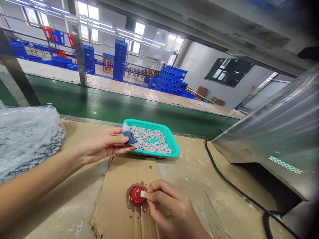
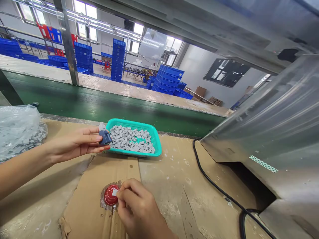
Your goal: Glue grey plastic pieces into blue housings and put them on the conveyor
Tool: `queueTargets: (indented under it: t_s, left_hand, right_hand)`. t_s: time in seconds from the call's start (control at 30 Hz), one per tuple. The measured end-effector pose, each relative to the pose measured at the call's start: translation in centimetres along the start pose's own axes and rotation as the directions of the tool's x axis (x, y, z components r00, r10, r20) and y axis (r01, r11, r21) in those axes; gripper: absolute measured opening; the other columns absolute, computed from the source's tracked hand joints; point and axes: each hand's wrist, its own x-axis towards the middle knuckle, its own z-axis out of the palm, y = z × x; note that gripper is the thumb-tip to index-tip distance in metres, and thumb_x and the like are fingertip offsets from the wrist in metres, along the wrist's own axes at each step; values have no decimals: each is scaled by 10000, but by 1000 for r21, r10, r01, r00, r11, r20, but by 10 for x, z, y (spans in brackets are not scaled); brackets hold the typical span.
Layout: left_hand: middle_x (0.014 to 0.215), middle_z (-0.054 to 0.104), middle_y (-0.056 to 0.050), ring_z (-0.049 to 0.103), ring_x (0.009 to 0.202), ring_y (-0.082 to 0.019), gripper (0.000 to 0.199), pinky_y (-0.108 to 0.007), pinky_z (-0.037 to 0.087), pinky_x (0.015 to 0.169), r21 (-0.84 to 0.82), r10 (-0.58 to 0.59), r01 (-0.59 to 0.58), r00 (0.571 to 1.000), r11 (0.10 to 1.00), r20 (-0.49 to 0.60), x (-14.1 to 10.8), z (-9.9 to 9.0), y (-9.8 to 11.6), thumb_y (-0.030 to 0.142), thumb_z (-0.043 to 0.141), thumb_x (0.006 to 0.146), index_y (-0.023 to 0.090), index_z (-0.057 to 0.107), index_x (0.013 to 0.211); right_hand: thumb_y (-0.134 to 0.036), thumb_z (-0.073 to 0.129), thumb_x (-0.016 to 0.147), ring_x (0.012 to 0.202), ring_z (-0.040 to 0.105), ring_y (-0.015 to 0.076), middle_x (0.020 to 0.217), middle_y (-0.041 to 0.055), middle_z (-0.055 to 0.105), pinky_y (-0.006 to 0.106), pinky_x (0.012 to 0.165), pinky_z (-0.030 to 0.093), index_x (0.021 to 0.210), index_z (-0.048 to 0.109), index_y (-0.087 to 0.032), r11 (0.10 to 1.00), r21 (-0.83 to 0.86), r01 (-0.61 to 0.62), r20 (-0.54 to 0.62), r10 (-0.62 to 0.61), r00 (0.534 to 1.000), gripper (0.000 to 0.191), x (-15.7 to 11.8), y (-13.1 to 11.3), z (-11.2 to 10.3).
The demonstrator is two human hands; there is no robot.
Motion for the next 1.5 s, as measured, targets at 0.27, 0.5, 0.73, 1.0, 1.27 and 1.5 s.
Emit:
queueTargets:
  t_s: [0.27,0.5,0.73,1.0,1.27,1.5]
  left_hand:
    - [728,627,-9,579,702,-119,200,-232,449,671,335,141,-144,989,931,35,-8,11,-10,179,662,598,146,541,755]
    - [727,600,-9,569,694,-120,240,-237,440,634,470,153,-192,981,861,121,-16,32,-30,179,669,568,147,438,627]
    - [694,559,13,540,650,-99,218,-213,412,588,451,94,-169,979,877,183,-25,40,-41,194,650,597,147,453,676]
    - [704,571,11,552,657,-96,232,-205,420,588,452,91,-169,978,876,189,-24,41,-45,195,649,606,151,432,674]
    - [691,582,-3,553,664,-107,225,-221,434,606,440,198,-238,971,866,137,-26,45,-48,196,658,608,151,439,633]
    - [687,567,32,532,645,-82,166,-185,433,587,184,213,-222,975,958,66,-32,54,-44,210,657,631,170,523,720]
  right_hand:
    - [-46,483,703,639,576,124,730,54,597,208,562,485,713,602,-180,991,106,-77,-44,82,996,180,5,-7,-10]
    - [-50,553,675,705,578,123,719,14,607,210,633,487,731,609,-203,913,379,-149,-206,240,949,172,17,-9,-31]
    - [-59,569,664,709,589,113,730,11,616,194,645,503,722,633,-204,783,576,-234,-132,371,919,169,16,-5,-21]
    - [-56,563,688,736,582,138,744,29,604,241,649,490,734,628,-197,877,446,-178,-156,272,950,163,15,-5,-19]
    - [-23,520,723,733,563,128,803,39,552,245,637,476,787,620,-195,939,341,-44,-193,116,974,209,11,-11,-17]
    - [23,462,704,881,526,156,985,75,464,274,748,481,1050,542,-204,958,277,71,-198,-15,980,422,6,-14,-6]
